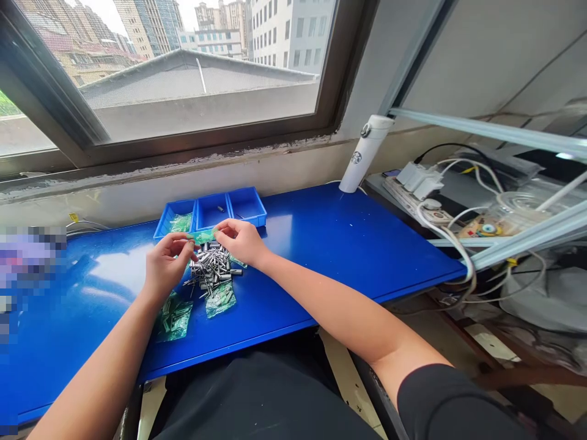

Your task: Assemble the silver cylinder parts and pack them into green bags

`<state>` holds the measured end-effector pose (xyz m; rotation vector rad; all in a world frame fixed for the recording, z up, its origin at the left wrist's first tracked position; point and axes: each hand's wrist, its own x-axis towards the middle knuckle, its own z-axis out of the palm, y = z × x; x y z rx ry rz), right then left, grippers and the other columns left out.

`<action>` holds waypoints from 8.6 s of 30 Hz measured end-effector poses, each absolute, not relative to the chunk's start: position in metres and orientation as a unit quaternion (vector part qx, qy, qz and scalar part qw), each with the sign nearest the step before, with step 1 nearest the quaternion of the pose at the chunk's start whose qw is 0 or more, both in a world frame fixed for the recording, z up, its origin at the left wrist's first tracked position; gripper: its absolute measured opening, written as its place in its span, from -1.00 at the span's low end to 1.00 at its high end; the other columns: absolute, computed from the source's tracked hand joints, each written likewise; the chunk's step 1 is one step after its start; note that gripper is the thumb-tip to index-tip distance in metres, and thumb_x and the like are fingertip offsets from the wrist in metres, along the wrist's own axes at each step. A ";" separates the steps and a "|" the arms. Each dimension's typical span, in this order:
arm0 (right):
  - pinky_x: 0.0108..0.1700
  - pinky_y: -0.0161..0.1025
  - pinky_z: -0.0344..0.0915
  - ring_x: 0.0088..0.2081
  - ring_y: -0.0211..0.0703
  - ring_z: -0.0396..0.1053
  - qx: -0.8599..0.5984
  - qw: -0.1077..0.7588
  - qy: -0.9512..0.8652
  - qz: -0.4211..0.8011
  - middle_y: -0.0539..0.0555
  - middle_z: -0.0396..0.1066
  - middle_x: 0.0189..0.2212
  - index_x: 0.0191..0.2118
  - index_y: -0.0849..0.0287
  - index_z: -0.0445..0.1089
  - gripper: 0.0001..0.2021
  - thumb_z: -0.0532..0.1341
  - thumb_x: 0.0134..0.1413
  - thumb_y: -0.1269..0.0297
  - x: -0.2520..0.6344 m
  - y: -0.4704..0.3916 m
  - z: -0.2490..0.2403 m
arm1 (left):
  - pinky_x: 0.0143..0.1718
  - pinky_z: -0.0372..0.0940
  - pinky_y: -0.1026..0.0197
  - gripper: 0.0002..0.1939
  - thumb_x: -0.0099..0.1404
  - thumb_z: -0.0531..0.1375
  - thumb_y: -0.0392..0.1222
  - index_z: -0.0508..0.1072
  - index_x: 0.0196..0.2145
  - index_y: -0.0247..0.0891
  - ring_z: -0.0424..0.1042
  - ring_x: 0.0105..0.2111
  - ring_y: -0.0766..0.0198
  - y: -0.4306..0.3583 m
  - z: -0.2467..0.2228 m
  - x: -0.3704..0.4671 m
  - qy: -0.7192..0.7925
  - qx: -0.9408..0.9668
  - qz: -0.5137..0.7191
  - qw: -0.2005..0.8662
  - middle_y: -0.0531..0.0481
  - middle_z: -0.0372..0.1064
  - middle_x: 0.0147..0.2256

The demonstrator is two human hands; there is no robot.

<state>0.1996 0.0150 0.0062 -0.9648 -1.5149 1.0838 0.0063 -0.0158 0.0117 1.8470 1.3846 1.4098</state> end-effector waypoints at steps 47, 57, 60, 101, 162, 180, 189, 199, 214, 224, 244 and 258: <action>-0.20 -0.21 0.40 -0.28 -0.18 0.49 -0.421 0.514 -0.636 0.392 0.07 0.55 -0.33 -0.28 0.19 0.50 -0.84 0.27 0.08 0.21 0.199 0.011 0.010 | -0.44 0.34 0.27 -0.81 0.24 0.24 -0.10 0.53 -0.24 -0.24 0.37 -0.54 0.36 -0.015 0.012 0.005 0.491 0.694 0.507 0.139 0.05 0.46 -0.49; -0.27 -0.23 0.35 -0.36 -0.21 0.41 -0.435 0.519 -0.631 0.377 0.04 0.49 -0.41 -0.30 0.19 0.51 -0.81 0.29 0.04 0.17 0.200 0.013 0.008 | -0.50 0.30 0.29 -0.82 0.27 0.25 -0.09 0.52 -0.25 -0.23 0.36 -0.61 0.38 -0.015 0.009 0.004 0.483 0.691 0.514 0.158 0.12 0.38 -0.58; -0.35 -0.26 0.31 -0.46 -0.27 0.33 -0.423 0.516 -0.617 0.418 -0.01 0.43 -0.50 -0.28 0.20 0.50 -0.77 0.30 0.03 0.13 0.199 0.014 0.007 | -0.46 0.36 0.26 -0.80 0.28 0.25 -0.08 0.50 -0.21 -0.24 0.46 -0.59 0.33 -0.016 0.009 0.005 0.485 0.682 0.516 0.186 0.08 0.48 -0.54; -0.32 -0.26 0.28 -0.39 -0.26 0.35 -0.372 0.491 -0.670 0.414 0.05 0.50 -0.40 -0.35 0.20 0.54 -0.79 0.32 0.04 0.14 0.199 0.009 0.012 | -0.50 0.28 0.31 -0.74 0.28 0.27 -0.14 0.55 -0.10 -0.26 0.29 -0.60 0.41 -0.020 0.015 0.006 0.422 0.724 0.510 0.194 0.15 0.32 -0.58; -0.36 -0.28 0.29 -0.33 -0.21 0.40 -0.380 0.512 -0.663 0.391 0.04 0.49 -0.38 -0.19 0.10 0.58 -0.74 0.36 0.03 0.09 0.197 0.004 0.013 | -0.50 0.32 0.29 -0.84 0.24 0.29 -0.13 0.55 -0.24 -0.22 0.33 -0.55 0.38 -0.015 0.012 0.005 0.439 0.690 0.550 0.170 0.08 0.32 -0.51; -0.27 -0.25 0.43 -0.13 -0.13 0.47 -0.342 0.489 -0.699 0.394 0.12 0.55 -0.11 -0.12 0.12 0.57 -0.70 0.36 0.00 0.17 0.200 0.001 0.014 | -0.46 0.37 0.25 -0.78 0.22 0.14 -0.25 0.54 -0.22 -0.25 0.55 -0.46 0.25 -0.020 0.016 0.006 0.457 0.650 0.552 0.255 0.02 0.52 -0.44; -0.30 -0.28 0.40 -0.17 -0.17 0.50 -0.391 0.479 -0.692 0.373 0.11 0.58 -0.15 -0.11 0.15 0.56 -0.74 0.27 0.13 0.17 0.200 0.004 0.013 | -0.29 0.41 0.17 -0.69 0.28 0.17 -0.07 0.56 -0.14 -0.30 0.55 -0.37 0.22 -0.002 0.019 -0.012 0.567 0.533 0.619 0.105 -0.09 0.56 -0.29; -0.27 -0.29 0.39 -0.26 -0.21 0.49 -0.401 0.458 -0.712 0.351 0.09 0.59 -0.25 -0.25 0.19 0.58 -0.82 0.23 0.15 0.27 0.201 0.003 0.013 | 0.16 0.08 -0.29 -0.78 0.30 0.15 -0.13 0.59 -0.22 -0.19 0.35 0.10 -0.16 0.020 0.017 -0.038 0.704 0.598 0.381 -0.027 -0.17 0.54 -0.11; -0.26 -0.30 0.34 -0.31 -0.23 0.47 -0.410 0.427 -0.742 0.314 0.08 0.59 -0.27 -0.26 0.21 0.57 -0.83 0.22 0.16 0.31 0.201 0.002 0.018 | 0.12 -0.05 -0.31 -0.71 0.37 0.07 -0.09 0.58 -0.20 -0.17 0.19 0.20 -0.22 0.014 0.012 -0.032 0.675 0.645 0.351 -0.073 -0.17 0.42 0.14; -0.34 -0.31 0.19 -0.33 -0.21 0.43 -0.563 0.245 -0.752 0.239 0.02 0.56 -0.37 -0.29 0.16 0.55 -0.84 0.19 0.10 0.38 0.218 0.011 0.030 | 0.11 -0.05 -0.25 -0.63 0.43 -0.01 -0.07 0.56 -0.06 -0.11 0.19 0.17 -0.14 0.011 0.015 -0.027 0.675 0.677 0.289 -0.050 -0.15 0.45 0.10; -0.28 -0.30 0.29 -0.13 -0.08 0.46 -0.537 0.136 -0.804 0.214 0.13 0.50 -0.12 -0.08 0.12 0.54 -0.67 0.37 0.03 0.11 0.226 0.013 0.030 | 0.15 -0.19 -0.49 -0.57 0.41 0.01 0.13 0.52 0.02 -0.06 0.19 0.17 -0.32 0.016 0.008 -0.028 0.688 0.687 0.227 -0.056 -0.26 0.50 0.03; -0.11 -0.19 0.39 -0.04 0.04 0.48 -0.551 0.164 -0.786 0.230 0.16 0.55 -0.06 -0.11 0.16 0.54 -0.72 0.34 0.01 0.31 0.228 0.016 0.026 | 0.20 -0.20 -0.38 -0.61 0.42 0.03 0.03 0.52 0.03 -0.12 0.12 0.26 -0.28 0.010 0.007 -0.026 0.666 0.689 0.271 -0.091 -0.22 0.31 0.24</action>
